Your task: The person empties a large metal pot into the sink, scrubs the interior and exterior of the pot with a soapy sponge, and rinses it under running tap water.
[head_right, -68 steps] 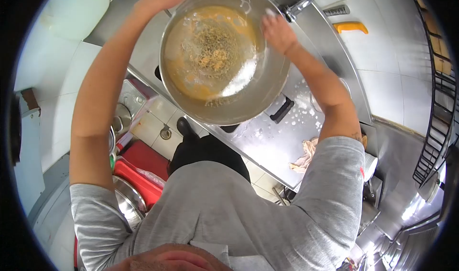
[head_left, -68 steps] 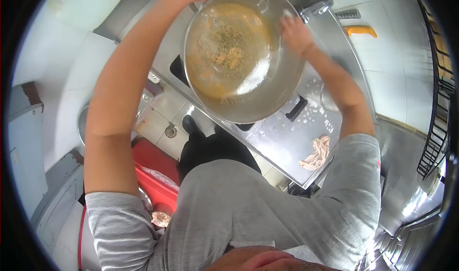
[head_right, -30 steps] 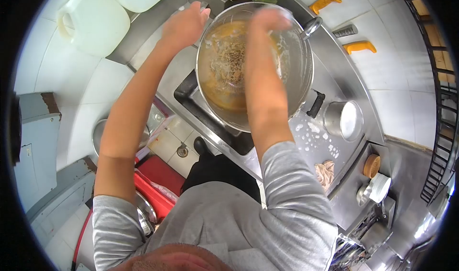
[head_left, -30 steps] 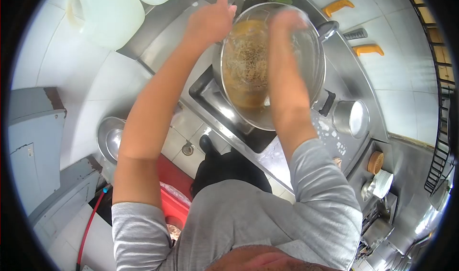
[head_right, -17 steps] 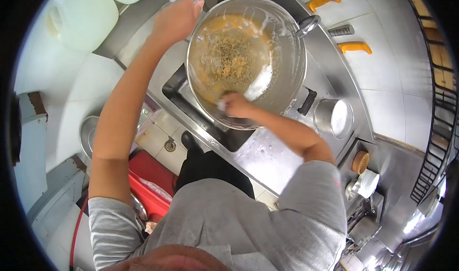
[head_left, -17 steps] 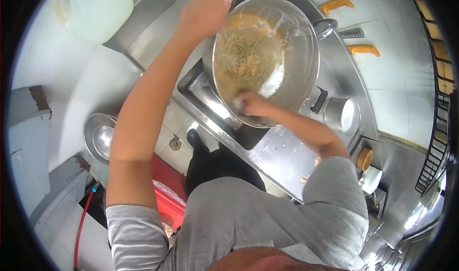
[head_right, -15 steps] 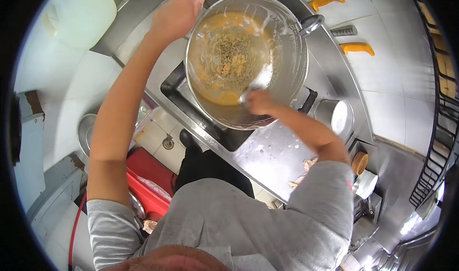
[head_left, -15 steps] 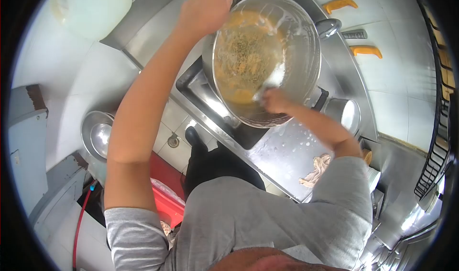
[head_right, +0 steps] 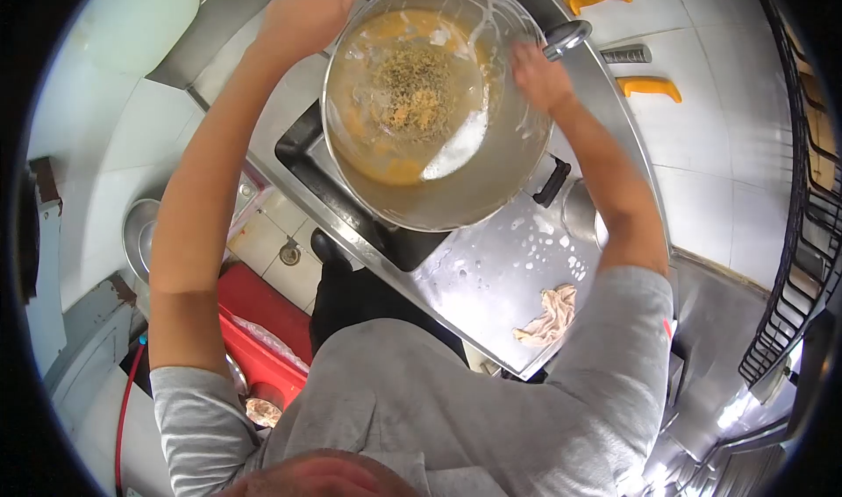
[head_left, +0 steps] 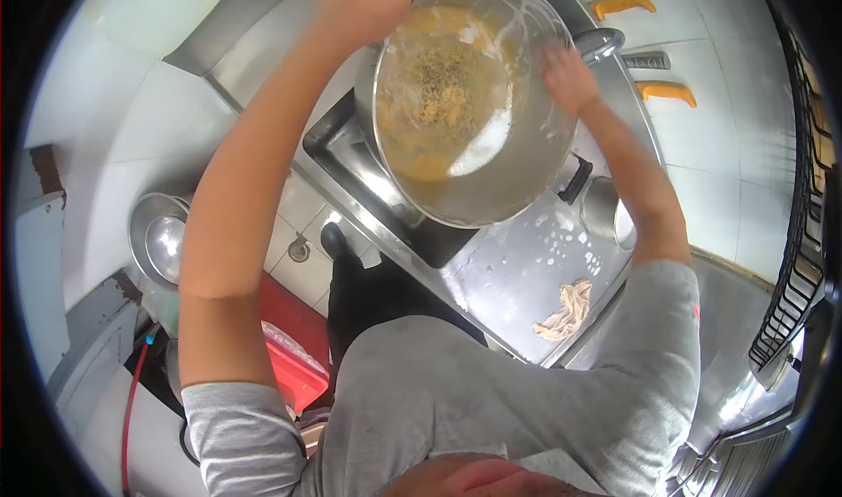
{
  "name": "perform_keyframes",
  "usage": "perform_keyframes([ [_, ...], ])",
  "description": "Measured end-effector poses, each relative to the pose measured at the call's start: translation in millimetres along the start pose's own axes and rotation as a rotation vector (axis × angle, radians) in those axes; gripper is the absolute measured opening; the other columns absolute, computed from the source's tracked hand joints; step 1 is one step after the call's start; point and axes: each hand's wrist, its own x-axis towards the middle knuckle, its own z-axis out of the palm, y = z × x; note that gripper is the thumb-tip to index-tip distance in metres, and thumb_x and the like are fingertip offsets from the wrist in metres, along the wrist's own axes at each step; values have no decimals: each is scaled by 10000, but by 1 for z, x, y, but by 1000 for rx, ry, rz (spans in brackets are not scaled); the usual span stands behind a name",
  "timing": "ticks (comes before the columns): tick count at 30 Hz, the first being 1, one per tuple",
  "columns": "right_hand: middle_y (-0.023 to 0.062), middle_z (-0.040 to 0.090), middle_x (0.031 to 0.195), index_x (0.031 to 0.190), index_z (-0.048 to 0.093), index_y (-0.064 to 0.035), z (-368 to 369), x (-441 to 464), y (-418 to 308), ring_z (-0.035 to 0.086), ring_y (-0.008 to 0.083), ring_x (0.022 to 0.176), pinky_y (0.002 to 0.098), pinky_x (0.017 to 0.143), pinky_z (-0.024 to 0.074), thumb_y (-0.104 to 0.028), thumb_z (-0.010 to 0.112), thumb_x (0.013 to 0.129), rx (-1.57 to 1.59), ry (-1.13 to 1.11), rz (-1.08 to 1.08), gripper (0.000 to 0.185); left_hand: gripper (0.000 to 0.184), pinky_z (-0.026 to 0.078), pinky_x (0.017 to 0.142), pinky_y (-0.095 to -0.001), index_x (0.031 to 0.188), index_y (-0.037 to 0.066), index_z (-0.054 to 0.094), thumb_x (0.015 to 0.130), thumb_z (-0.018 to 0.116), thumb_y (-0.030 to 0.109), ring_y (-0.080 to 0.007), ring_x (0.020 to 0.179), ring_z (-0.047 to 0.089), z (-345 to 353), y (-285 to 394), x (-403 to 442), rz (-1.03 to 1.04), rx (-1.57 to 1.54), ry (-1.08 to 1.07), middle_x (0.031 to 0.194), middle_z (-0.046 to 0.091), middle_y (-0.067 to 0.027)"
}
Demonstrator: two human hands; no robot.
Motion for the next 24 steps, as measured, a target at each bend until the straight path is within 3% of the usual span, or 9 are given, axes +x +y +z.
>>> perform_keyframes([
  [4, 152, 581, 1207, 1040, 671, -16, 18, 13, -50, 543, 312, 1171, 420, 994, 451, -99, 543, 853, 198, -119, 167, 242, 312, 504, 701, -562, 1012, 7, 502, 999, 470, 317, -444, 770, 660, 1, 0, -2, 12, 18, 7, 785, 657, -260],
  [8, 136, 579, 1212, 1025, 664, -39, 52, 2, -84, 545, 324, 1157, 424, 950, 464, -105, 507, 890, 398, -235, -3, 216, 315, 507, 717, -561, 988, 6, 519, 997, 471, 317, -449, 780, 661, -4, -1, 0, -12, 37, 9, 798, 660, -264],
  [12, 144, 622, 1201, 1098, 698, -59, 30, 8, -89, 544, 274, 1187, 434, 953, 449, -186, 529, 864, 128, -288, 212, 316, 327, 509, 719, -557, 963, -5, 533, 995, 476, 315, -444, 787, 664, 1, -1, -3, 39, 97, 78, 798, 662, -262],
  [13, 157, 633, 1205, 1074, 710, -57, 57, -11, -124, 564, 282, 1153, 429, 924, 457, -183, 531, 863, 148, -319, 95, 304, 330, 510, 719, -555, 961, -8, 534, 995, 477, 315, -442, 788, 665, 0, -1, -2, 39, 94, 73, 797, 663, -261],
  [15, 189, 558, 1369, 1124, 691, -14, 18, 3, -190, 544, 293, 1230, 443, 995, 436, -296, 519, 901, 319, -996, -268, 398, 333, 512, 719, -551, 962, -10, 535, 995, 478, 316, -438, 789, 666, -2, -1, 0, 38, 88, 84, 795, 663, -257],
  [18, 225, 609, 1265, 1173, 674, -3, -53, -7, -235, 594, 333, 1159, 449, 1059, 414, -232, 482, 895, 1228, -647, 114, 408, 333, 515, 718, -548, 972, -9, 533, 995, 478, 319, -433, 787, 668, 4, 0, 1, 44, 73, 104, 791, 664, -252],
  [20, 224, 613, 1259, 1118, 680, -6, 32, -23, -206, 575, 331, 1194, 441, 1045, 425, -170, 519, 875, 1008, -508, -303, 335, 331, 514, 715, -547, 978, -6, 533, 995, 479, 320, -431, 782, 668, 7, -7, 2, 50, 82, 92, 787, 665, -247],
  [22, 203, 585, 1315, 1125, 672, -18, 2, -27, -153, 505, 319, 1284, 435, 1075, 402, -154, 532, 871, 704, -771, 9, 320, 329, 513, 713, -549, 983, -2, 532, 996, 478, 323, -431, 782, 667, 2, -1, 0, 11, 108, 87, 785, 666, -243],
  [24, 192, 585, 1303, 1178, 634, -5, 14, -32, -95, 524, 337, 1243, 430, 1068, 411, -137, 511, 872, 320, -431, 90, 355, 331, 512, 714, -552, 987, 2, 533, 998, 476, 328, -431, 785, 668, 0, 1, 1, -9, 118, 98, 789, 668, -240],
])
